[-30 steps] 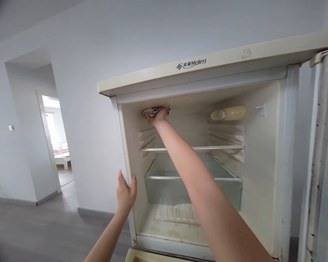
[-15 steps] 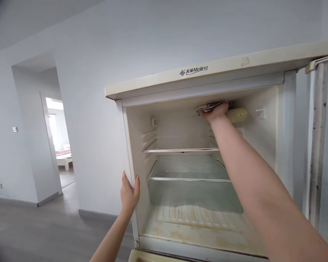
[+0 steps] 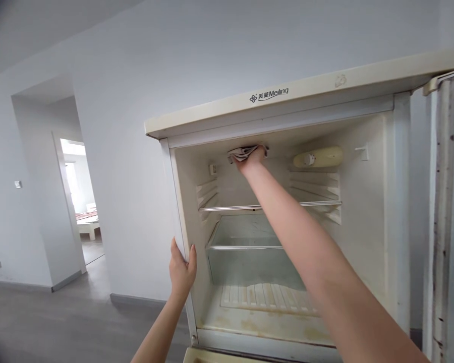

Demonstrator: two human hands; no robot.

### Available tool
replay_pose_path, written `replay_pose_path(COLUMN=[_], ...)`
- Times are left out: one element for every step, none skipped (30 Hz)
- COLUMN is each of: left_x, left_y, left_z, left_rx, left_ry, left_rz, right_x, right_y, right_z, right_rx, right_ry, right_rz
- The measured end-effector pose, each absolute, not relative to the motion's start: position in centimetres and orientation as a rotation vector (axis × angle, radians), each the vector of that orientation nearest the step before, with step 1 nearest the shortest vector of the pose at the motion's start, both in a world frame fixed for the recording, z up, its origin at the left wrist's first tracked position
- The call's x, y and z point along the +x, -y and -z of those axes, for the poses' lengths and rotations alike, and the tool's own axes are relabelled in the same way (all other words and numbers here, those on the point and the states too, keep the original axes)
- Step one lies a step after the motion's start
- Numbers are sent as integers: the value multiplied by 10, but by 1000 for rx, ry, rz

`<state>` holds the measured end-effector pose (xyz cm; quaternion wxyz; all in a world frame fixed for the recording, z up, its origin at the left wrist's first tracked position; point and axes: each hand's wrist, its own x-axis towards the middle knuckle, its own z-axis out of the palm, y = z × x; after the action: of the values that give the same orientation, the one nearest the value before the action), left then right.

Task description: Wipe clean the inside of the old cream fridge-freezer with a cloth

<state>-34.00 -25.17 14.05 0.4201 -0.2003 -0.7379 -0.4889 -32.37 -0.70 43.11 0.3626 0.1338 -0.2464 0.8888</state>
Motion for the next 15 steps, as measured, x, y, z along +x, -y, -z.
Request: replay_pose_path(left_x=[-340,-340,-340,-340,-339,-339,-339,-338,-338,-337,-337,-337,-336,-336,-336], left_y=[252,252,252,252,252,252,252,252,252,252,252,252,252,252,252], left_z=[-141,-141,-141,-141,-142,-142,-143,-144,-144,-145,-145,-145,-145,-145,-145], left_rx=[-493,-484,-479,-476,-475,-473,-469,-465,-461,-458,-458,-456,-454,-449,-443], left_ry=[1868,1886,1901,1908,1910,1910,1910,1914,1923,1932,1941,1946,1948,1948,1948], left_rz=[1226,1223,1218,1211,1201,1192,1186,1187,1193,1202,1209,1212,1208,1201,1193], right_x=[-328,-332,-336,-338,-340,-342,-343,-343,-343,-342,-340,-338,-336,-333,-330], right_y=[23,40,57,74,89,103,113,120,124,123,119,112,102,90,77], right_z=[-431,-431,-431,-431,-431,-432,-433,-433,-434,-435,-436,-437,-438,-438,-439], right_rx=[354,382,402,415,424,432,437,437,437,438,436,430,420,408,393], right_ry=[665,698,726,734,725,703,675,645,621,608,603,605,610,617,623], right_rz=[-2316,-2346,-2386,-2424,-2474,-2518,-2545,-2568,-2579,-2585,-2586,-2581,-2568,-2547,-2520])
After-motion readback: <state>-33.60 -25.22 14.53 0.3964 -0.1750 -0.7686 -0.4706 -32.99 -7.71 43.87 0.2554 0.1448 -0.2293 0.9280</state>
